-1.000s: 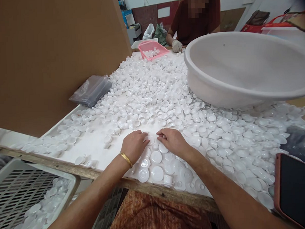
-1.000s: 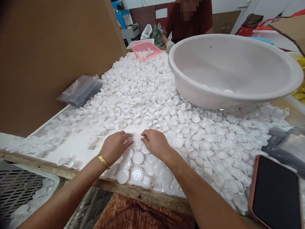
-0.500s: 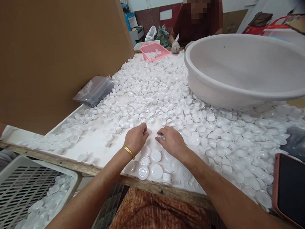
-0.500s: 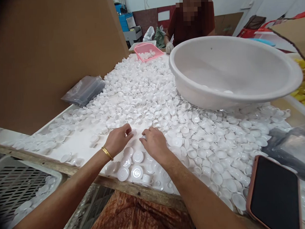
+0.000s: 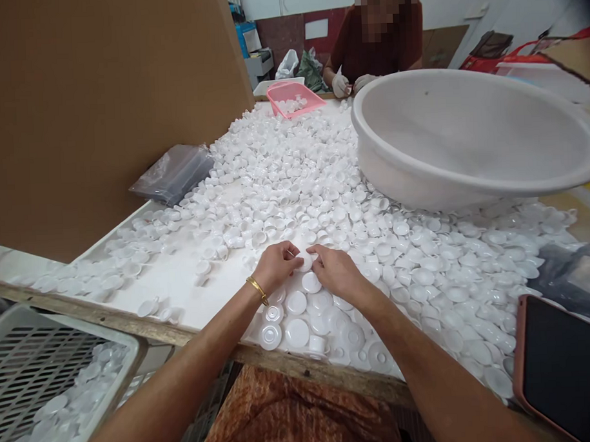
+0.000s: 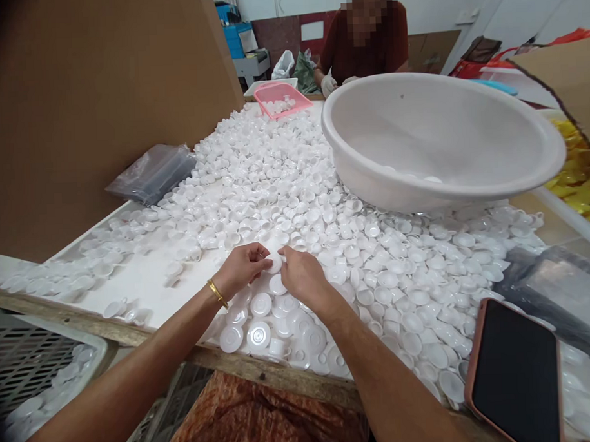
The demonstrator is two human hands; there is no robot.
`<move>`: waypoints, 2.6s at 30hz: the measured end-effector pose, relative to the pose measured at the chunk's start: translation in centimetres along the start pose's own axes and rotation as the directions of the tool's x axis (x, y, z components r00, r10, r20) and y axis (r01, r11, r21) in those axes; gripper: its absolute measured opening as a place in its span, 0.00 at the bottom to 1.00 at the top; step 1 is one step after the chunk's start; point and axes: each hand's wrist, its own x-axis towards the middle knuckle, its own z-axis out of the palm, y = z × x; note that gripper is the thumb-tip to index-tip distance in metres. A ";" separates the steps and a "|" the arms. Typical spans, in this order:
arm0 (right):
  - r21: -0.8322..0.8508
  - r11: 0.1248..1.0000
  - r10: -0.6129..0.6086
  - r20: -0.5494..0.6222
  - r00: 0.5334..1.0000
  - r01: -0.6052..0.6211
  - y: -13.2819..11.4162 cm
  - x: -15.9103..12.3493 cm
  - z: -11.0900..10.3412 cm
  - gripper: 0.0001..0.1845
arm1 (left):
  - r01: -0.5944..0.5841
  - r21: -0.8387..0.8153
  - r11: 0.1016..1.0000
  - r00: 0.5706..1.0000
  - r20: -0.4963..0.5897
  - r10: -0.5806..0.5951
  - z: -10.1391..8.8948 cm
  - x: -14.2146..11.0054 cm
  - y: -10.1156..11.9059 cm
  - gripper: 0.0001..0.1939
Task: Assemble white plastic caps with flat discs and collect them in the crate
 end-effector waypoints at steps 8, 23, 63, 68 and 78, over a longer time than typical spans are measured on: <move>0.032 0.999 0.019 -0.020 1.000 -0.018 0.2 0.5 0.3 0.12 | 0.110 -0.013 0.994 0.984 0.141 -0.107 -0.3 0.4 0.7 0.05; 0.162 0.984 0.074 0.001 0.997 -0.073 -0.1 1.2 1.3 0.16 | 0.292 -0.113 0.950 0.912 0.332 -0.241 -0.7 0.8 1.2 0.10; -0.180 0.981 0.085 0.062 0.994 -0.073 0.3 -1.0 -4.0 0.11 | -0.262 0.829 0.494 0.857 -0.036 0.514 5.2 5.4 1.8 0.24; -0.285 0.955 -0.006 0.251 0.968 0.080 0.9 -1.4 -3.0 0.16 | -0.225 0.837 0.498 0.861 -0.068 0.504 5.0 2.4 1.1 0.24; -0.159 0.987 0.022 0.077 0.997 -0.009 0.8 -1.9 -4.1 0.02 | -0.236 0.734 0.637 0.893 -0.095 0.441 -2.1 0.6 0.7 0.15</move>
